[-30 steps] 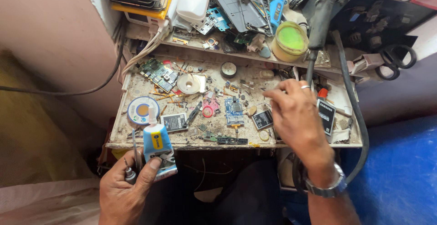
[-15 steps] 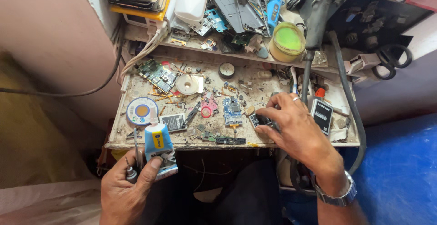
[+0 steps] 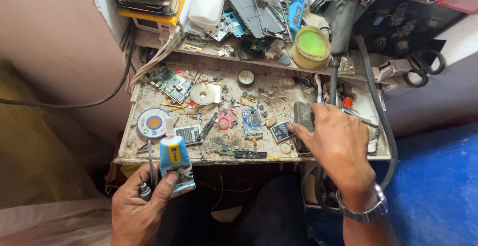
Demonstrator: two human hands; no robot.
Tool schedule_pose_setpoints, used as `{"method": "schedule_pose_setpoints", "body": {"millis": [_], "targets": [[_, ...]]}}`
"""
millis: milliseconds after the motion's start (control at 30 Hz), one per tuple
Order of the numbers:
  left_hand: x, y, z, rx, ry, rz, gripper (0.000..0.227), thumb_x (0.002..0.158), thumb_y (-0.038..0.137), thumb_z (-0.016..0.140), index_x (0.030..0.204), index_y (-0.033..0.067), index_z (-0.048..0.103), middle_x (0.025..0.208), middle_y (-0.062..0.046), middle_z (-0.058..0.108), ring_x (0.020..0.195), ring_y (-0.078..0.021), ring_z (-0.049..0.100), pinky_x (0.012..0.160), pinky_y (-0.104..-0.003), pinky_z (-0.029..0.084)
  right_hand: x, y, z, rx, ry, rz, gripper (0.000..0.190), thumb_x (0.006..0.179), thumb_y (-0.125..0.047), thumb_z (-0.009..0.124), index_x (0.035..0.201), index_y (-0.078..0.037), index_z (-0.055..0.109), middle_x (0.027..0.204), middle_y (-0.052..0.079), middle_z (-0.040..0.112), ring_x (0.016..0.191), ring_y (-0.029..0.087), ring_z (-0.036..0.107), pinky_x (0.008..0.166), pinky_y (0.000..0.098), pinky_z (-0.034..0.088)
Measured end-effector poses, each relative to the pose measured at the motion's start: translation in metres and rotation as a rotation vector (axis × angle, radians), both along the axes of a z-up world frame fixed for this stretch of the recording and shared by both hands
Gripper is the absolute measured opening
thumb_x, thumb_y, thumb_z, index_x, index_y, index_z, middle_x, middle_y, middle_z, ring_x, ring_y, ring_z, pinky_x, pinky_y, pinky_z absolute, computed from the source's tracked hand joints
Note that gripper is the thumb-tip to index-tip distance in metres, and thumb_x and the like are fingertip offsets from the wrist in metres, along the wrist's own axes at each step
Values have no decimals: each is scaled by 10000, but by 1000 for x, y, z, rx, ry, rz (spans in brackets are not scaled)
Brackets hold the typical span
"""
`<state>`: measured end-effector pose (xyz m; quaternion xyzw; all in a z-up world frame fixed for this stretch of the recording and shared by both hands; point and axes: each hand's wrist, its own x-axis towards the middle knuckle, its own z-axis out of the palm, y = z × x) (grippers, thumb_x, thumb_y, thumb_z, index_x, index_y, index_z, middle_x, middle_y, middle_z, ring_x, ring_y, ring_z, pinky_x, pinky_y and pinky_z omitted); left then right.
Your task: The person disassembles and sorts various mobile phone components on a workbench, handling a battery, small circuit boards, and screws by hand and with a screwdriver.
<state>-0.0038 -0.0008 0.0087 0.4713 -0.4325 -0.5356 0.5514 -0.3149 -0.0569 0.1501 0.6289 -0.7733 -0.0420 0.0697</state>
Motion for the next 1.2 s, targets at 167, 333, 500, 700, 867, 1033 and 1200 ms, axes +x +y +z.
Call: {"method": "schedule_pose_setpoints", "body": {"millis": [167,333,500,700,867,1033,1200], "targets": [[4,1,-3,22,13,26,284,909,68,702,1161,-63,704,936,-101,766,819,-127,730,753,-290,645,5,-1,-5,98,-25,-95,567,899,-544,724,1225,-81,684,988,155,762,906,318,753,785,456,594],[7,2,-9,6,24,27,277,918,61,702,1162,-72,703,940,-103,760,817,-126,723,751,-287,633,-2,-6,-2,-50,-319,-171,537,813,-466,777,1222,-124,717,1083,143,759,976,302,733,884,442,567],[3,3,-8,-6,35,8,254,917,66,701,1136,-63,713,931,-102,772,809,-128,734,743,-289,645,7,-12,-1,-95,-394,-197,542,839,-466,765,1235,-102,690,1055,127,750,930,276,732,826,424,569],[4,6,-9,-15,-20,6,239,925,82,711,1124,-50,726,925,-86,771,805,-105,721,737,-252,612,14,-11,-25,-128,-396,12,516,855,-468,773,1170,-67,698,1003,137,748,867,269,728,802,419,562],[6,12,-11,60,-30,38,250,917,94,729,1126,-43,732,890,-81,764,772,-106,704,704,-245,586,-14,2,-21,-431,-479,91,287,964,-295,719,1102,-46,754,959,135,762,764,238,720,711,382,552],[1,15,-8,36,-31,31,257,911,99,726,1131,-35,729,929,-53,760,813,-85,694,744,-235,583,-27,29,-5,-464,-502,-59,203,982,-193,698,1122,-67,774,858,131,756,681,210,704,611,357,519],[-3,18,-5,20,-58,17,238,922,81,723,1120,-50,731,935,-71,757,813,-95,691,753,-244,576,-49,43,-16,-561,-555,27,194,994,-143,676,1134,-37,758,927,128,763,701,204,708,669,340,538]]}}
